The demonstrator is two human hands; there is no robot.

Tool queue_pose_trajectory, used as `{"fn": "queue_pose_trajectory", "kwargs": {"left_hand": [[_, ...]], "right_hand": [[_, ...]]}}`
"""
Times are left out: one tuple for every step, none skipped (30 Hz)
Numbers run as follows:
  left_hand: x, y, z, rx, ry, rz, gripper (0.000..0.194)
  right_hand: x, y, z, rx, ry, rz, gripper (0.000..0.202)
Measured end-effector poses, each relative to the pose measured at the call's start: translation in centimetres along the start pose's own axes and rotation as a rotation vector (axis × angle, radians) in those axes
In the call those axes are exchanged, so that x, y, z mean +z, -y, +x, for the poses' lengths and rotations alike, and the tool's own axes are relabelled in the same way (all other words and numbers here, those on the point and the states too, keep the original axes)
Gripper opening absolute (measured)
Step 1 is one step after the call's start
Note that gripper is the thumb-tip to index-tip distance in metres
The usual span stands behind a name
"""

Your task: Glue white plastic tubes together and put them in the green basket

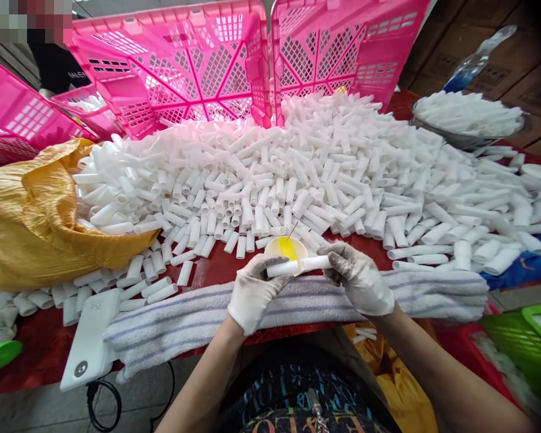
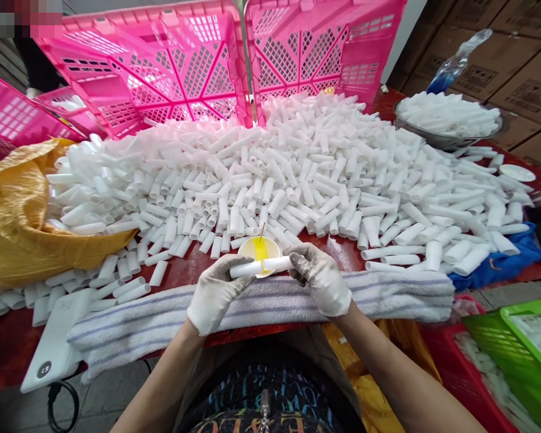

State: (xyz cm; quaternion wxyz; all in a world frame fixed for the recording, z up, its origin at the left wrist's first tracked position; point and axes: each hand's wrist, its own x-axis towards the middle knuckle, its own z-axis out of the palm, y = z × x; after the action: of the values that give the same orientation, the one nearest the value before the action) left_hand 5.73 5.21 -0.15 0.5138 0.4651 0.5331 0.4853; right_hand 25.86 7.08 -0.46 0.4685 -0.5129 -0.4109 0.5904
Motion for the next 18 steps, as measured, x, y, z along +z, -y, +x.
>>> {"fn": "queue_pose_trajectory", "kwargs": {"left_hand": [[-0.1,-0.2,0.1,-0.057,-0.004,-0.058,0.037],[-0.2,-0.3,0.1,-0.11,-0.003,-0.114,0.04],[-0.4,-0.4,0.2,-0.15,0.005,-0.154,0.042],[-0.6,-0.5,0.2,-0.172,0.015,-0.172,0.044],[-0.8,-0.4,0.2,-0.168,0.032,-0.156,0.044],[-1.0,-0.4,0.1,-0.137,0.051,-0.1,0.042],[-1.1,-0.2,0.0,-0.072,0.064,-0.005,0.039],[-1.1,0.0,-0.1,0.021,0.068,0.118,0.035],[-1.1,0.2,-0.3,0.127,0.067,0.25,0.03],[-1.0,0.5,-0.4,0.231,0.071,0.373,0.027],[-0.8,0.7,-0.5,0.32,0.084,0.466,0.026],[-0.7,0.9,-0.6,0.386,0.102,0.518,0.025],[-0.5,1.1,-0.6,0.429,0.132,0.53,0.026],[-0.4,1.1,-0.7,0.454,0.164,0.518,0.027],[-0.4,1.0,-0.7,0.465,0.191,0.494,0.028],[-0.3,0.8,-0.8,0.458,0.216,0.473,0.029],[-0.3,0.4,-0.9,0.429,0.239,0.463,0.029],[-0.2,0.1,-1.0,0.369,0.252,0.465,0.028]], "right_hand": [[-0.1,-0.1,0.0,-0.003,-0.003,-0.005,0.048],[-0.1,-0.2,-0.1,-0.013,-0.006,-0.014,0.048],[-0.1,-0.2,-0.1,-0.027,-0.014,-0.026,0.047],[-0.2,-0.1,-0.2,-0.043,-0.028,-0.04,0.047],[-0.2,0.0,-0.3,-0.058,-0.046,-0.052,0.047],[-0.1,0.2,-0.4,-0.07,-0.064,-0.057,0.048],[-0.1,0.5,-0.6,-0.078,-0.079,-0.056,0.048],[0.0,0.9,-0.7,-0.083,-0.088,-0.051,0.048],[0.1,1.2,-0.9,-0.086,-0.091,-0.049,0.047],[0.2,1.5,-1.0,-0.09,-0.088,-0.053,0.046],[0.3,1.7,-1.2,-0.094,-0.083,-0.065,0.046],[0.4,1.9,-1.2,-0.099,-0.076,-0.085,0.045],[0.4,2.0,-1.3,-0.109,-0.067,-0.111,0.044],[0.5,2.0,-1.3,-0.123,-0.057,-0.142,0.043],[0.5,2.0,-1.4,-0.143,-0.048,-0.175,0.042],[0.5,2.0,-1.5,-0.175,-0.036,-0.213,0.041],[0.5,1.9,-1.7,-0.224,-0.03,-0.262,0.039],[0.4,1.9,-1.9,-0.291,-0.003,-0.343,0.035]]}}
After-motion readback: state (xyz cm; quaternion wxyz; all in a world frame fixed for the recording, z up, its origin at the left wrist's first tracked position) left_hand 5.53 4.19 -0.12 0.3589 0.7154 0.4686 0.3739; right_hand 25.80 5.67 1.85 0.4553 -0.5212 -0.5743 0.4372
